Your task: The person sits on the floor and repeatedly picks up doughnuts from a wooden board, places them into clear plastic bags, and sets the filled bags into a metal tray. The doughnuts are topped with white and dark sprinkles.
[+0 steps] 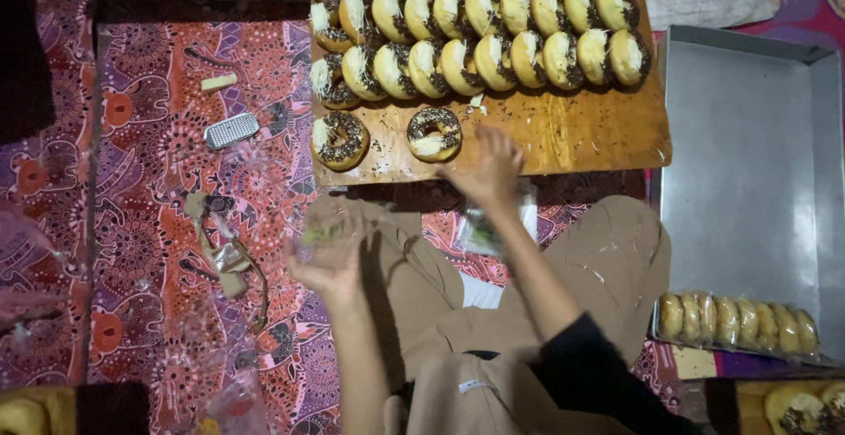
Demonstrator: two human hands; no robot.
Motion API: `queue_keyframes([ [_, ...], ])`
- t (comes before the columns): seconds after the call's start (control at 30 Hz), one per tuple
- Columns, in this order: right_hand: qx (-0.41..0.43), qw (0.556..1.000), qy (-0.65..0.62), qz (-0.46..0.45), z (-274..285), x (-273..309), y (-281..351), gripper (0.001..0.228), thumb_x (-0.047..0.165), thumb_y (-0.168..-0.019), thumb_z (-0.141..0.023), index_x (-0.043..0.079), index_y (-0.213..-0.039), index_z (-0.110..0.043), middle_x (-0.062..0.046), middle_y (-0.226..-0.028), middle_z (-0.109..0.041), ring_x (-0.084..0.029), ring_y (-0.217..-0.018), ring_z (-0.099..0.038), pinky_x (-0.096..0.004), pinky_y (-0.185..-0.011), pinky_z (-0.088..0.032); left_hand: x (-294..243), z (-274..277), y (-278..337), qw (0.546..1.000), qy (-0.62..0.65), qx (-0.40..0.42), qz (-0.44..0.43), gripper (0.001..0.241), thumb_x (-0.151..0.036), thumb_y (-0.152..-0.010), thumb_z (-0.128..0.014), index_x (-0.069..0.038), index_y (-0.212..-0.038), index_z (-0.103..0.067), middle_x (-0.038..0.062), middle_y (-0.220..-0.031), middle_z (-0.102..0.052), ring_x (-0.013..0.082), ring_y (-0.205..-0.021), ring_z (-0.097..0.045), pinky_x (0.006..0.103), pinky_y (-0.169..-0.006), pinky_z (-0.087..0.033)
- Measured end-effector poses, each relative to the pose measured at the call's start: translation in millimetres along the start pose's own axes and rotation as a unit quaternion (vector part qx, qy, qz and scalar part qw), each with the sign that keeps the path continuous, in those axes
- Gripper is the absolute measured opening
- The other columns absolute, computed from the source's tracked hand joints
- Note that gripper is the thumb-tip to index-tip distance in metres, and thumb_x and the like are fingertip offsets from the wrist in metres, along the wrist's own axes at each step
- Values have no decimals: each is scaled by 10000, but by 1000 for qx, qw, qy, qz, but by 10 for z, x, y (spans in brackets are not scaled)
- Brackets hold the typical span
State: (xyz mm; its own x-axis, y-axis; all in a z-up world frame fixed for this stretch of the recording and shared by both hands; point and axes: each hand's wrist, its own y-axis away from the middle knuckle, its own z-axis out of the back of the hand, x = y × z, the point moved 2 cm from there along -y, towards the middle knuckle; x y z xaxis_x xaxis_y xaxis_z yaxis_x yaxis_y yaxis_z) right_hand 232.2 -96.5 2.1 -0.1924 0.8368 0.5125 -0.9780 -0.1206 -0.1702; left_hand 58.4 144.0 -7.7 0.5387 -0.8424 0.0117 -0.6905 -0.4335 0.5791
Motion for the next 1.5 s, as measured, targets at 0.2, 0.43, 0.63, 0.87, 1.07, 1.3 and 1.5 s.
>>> queue_keyframes([
  [0.2,-71,991,21,-114,-530,516,-54,1024,677,-586,-904,12,-1267,-527,-162,-1255,-562,-319,-1246,-463,-521,-1057,-348,132,15,-188,998,58,-17,18,746,-456,-885,-554,-122,-1530,-383,286,-1439,-420,549,-1338,-460,712,-1079,-420],
  [0.43,-32,935,-351,27,45,228,489,825,343,-685,-951,1,-1339,-583,-155,-1295,-594,-301,-1208,-613,-428,-1048,-521,239,101,-268,998,62,4,1,737,-430,-943,-574,-51,-1532,-345,338,-1453,-419,593,-1323,-464,707,-1050,-438],
  [0.63,50,917,-381,104,831,369,1143,705,218,-677,-934,-7,-1278,-640,-140,-1226,-652,-282,-1180,-631,-388,-1060,-495,730,87,-102,996,86,-5,35,668,-418,-943,-567,-74,-1481,-373,319,-1433,-409,581,-1333,-450,702,-1124,-377],
  [0.87,32,946,-280,159,1221,530,976,660,205,-614,-924,33,-1210,-699,-121,-1127,-677,-271,-1111,-629,-396,-1004,-482,1053,24,294,966,-70,243,47,479,-289,-986,-507,-74,-1414,-513,274,-1513,-512,530,-1497,-354,699,-1228,-289],
  [1.07,-6,949,-269,167,1408,494,848,685,250,-598,-913,71,-1230,-716,-94,-1173,-675,-268,-1142,-598,-413,-1029,-484,1095,-10,380,960,-130,248,27,466,-235,-984,-496,-126,-1436,-519,234,-1522,-483,483,-1517,-370,622,-1269,-311],
  [1.3,19,954,-212,210,1499,532,775,714,311,-595,-912,76,-1240,-714,-106,-1179,-661,-292,-1155,-584,-439,-1022,-474,1162,-103,518,932,-155,326,48,503,-206,-998,-531,-88,-1483,-465,246,-1581,-439,471,-1483,-383,591,-1028,-412],
  [1.5,20,951,-227,211,1316,565,854,771,296,-577,-939,70,-1273,-698,-133,-1221,-620,-315,-1206,-552,-458,-1068,-437,1308,-248,722,929,-149,329,81,644,-280,-981,-601,-239,-1580,-369,197,-1642,-347,452,-1479,-384,578,-1216,-380],
])
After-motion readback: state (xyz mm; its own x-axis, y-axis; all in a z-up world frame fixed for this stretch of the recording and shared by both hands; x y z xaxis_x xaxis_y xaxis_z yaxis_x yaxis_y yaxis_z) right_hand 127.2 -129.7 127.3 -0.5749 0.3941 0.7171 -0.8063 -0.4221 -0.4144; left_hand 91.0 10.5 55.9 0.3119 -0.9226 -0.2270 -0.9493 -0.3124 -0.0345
